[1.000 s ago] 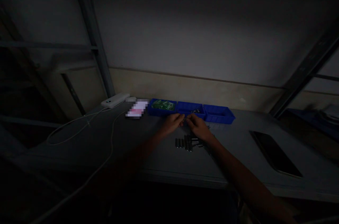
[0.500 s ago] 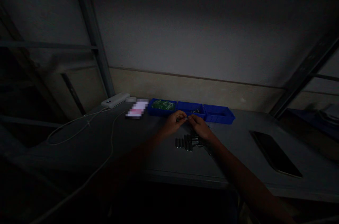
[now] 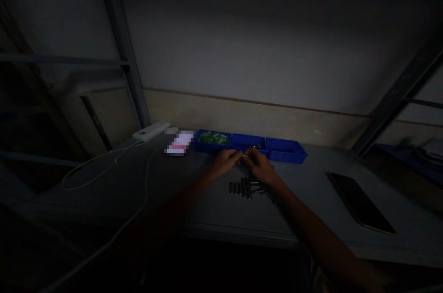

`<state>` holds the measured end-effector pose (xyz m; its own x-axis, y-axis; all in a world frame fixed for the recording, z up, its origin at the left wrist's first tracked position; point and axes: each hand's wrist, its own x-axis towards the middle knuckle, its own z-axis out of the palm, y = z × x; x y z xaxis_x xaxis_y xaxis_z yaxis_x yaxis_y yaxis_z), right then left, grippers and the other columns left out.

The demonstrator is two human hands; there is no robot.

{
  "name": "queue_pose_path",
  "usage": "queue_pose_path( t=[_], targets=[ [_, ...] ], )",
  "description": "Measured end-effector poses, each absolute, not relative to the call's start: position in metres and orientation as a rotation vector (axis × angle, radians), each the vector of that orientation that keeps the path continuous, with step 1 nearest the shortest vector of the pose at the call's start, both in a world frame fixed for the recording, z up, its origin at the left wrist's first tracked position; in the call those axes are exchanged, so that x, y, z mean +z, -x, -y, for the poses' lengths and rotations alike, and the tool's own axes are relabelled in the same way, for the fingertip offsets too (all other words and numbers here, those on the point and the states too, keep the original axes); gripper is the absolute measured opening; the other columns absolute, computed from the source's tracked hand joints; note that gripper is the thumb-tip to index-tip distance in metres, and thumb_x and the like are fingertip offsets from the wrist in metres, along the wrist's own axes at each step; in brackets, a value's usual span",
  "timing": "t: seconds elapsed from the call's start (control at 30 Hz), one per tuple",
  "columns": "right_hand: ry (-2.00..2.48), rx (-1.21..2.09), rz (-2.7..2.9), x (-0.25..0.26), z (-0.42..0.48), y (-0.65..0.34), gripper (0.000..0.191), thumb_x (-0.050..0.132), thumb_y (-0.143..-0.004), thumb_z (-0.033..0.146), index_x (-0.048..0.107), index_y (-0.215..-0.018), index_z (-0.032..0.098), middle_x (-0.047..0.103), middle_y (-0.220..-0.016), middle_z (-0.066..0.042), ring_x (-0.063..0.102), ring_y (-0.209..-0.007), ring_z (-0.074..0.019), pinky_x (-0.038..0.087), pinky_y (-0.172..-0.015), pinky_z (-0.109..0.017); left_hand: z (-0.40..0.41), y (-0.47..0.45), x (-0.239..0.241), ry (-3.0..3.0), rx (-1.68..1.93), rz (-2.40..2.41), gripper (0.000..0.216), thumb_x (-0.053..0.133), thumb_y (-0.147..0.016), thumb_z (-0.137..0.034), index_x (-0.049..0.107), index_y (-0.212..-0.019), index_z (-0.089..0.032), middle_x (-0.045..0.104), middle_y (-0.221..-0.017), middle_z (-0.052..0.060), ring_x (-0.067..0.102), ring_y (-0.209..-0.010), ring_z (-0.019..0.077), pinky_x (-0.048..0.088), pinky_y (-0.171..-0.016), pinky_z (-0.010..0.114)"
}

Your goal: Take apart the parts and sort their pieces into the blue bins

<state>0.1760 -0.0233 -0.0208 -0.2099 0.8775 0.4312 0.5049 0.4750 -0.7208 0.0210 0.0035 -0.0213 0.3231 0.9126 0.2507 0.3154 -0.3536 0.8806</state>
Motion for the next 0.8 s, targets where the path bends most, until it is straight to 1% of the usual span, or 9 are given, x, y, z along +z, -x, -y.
queue_pose_path(
  t=[0.13, 0.23, 0.37, 0.5, 0.63, 0.73, 0.8],
  targets=[
    [1.190, 0.573, 1.813, -0.018, 0.024, -0.176, 0.026, 0.043, -0.083, 0.042, 0.050, -0.087, 0.018, 0.050, -0.066, 0.003, 0.046, -0.060, -0.0122, 0.035, -0.057, -0.024, -0.002, -0.021, -0.019, -1.863, 1.112, -0.969, 0.022, 0.050, -0.078, -0.032, 0.059, -0.076, -0.013, 0.060, -0.069, 0.002, 0.056, -0.068, 0.0137, 0.042, -0.063, 0.024],
    [1.223, 0.573, 1.793, -0.016, 0.025, -0.177, 0.030, 0.037, -0.085, 0.044, 0.051, -0.080, 0.018, 0.053, -0.070, 0.001, 0.048, -0.066, -0.0133, 0.036, -0.062, -0.025, -0.001, -0.023, -0.019, -1.761, 1.169, -0.887, 0.017, 0.053, -0.077, -0.027, 0.057, -0.085, -0.013, 0.062, -0.078, 0.004, 0.059, -0.074, 0.0146, 0.045, -0.069, 0.026],
    [1.258, 0.620, 1.828, -0.016, 0.023, -0.177, 0.037, 0.033, -0.085, 0.047, 0.050, -0.069, 0.017, 0.049, -0.063, 0.001, 0.045, -0.062, -0.0130, 0.033, -0.058, -0.024, 0.000, -0.024, -0.020, -1.746, 1.168, -0.872, 0.017, 0.052, -0.077, -0.021, 0.055, -0.092, -0.013, 0.063, -0.080, 0.004, 0.061, -0.075, 0.0148, 0.047, -0.071, 0.026],
    [1.298, 0.582, 1.831, -0.018, 0.019, -0.180, 0.035, 0.037, -0.083, 0.045, 0.051, -0.067, 0.017, 0.050, -0.061, 0.001, 0.045, -0.060, -0.0127, 0.032, -0.056, -0.023, 0.002, -0.023, -0.023, -1.948, 1.096, -0.975, 0.023, 0.051, -0.079, -0.022, 0.055, -0.100, -0.013, 0.065, -0.077, 0.005, 0.062, -0.075, 0.0157, 0.047, -0.070, 0.027],
    [1.408, 0.375, 1.772, -0.020, 0.012, -0.190, 0.026, 0.040, -0.082, 0.037, 0.055, -0.077, 0.016, 0.058, -0.070, -0.003, 0.051, -0.065, -0.0142, 0.034, -0.058, -0.023, 0.007, -0.024, -0.029, -2.303, 0.891, -1.065, 0.033, 0.052, -0.079, -0.025, 0.054, -0.110, -0.014, 0.067, -0.083, 0.006, 0.062, -0.076, 0.0169, 0.047, -0.071, 0.028],
    [1.523, 0.202, 1.693, -0.020, 0.008, -0.201, 0.025, 0.042, -0.083, 0.036, 0.057, -0.086, 0.016, 0.062, -0.076, -0.005, 0.054, -0.067, -0.0155, 0.034, -0.059, -0.024, 0.014, -0.026, -0.030, -2.515, 0.776, -0.970, 0.028, 0.050, -0.080, -0.023, 0.059, -0.106, -0.017, 0.067, -0.093, 0.005, 0.060, -0.085, 0.0164, 0.045, -0.079, 0.028],
    [1.592, 0.115, 1.626, -0.021, 0.005, -0.208, 0.026, 0.042, -0.084, 0.036, 0.058, -0.090, 0.016, 0.064, -0.078, -0.007, 0.056, -0.068, -0.0163, 0.035, -0.060, -0.024, 0.018, -0.027, -0.028, -2.619, 0.720, -0.903, 0.025, 0.046, -0.082, -0.021, 0.062, -0.102, -0.019, 0.065, -0.097, 0.005, 0.059, -0.088, 0.0160, 0.044, -0.082, 0.027]
  ],
)
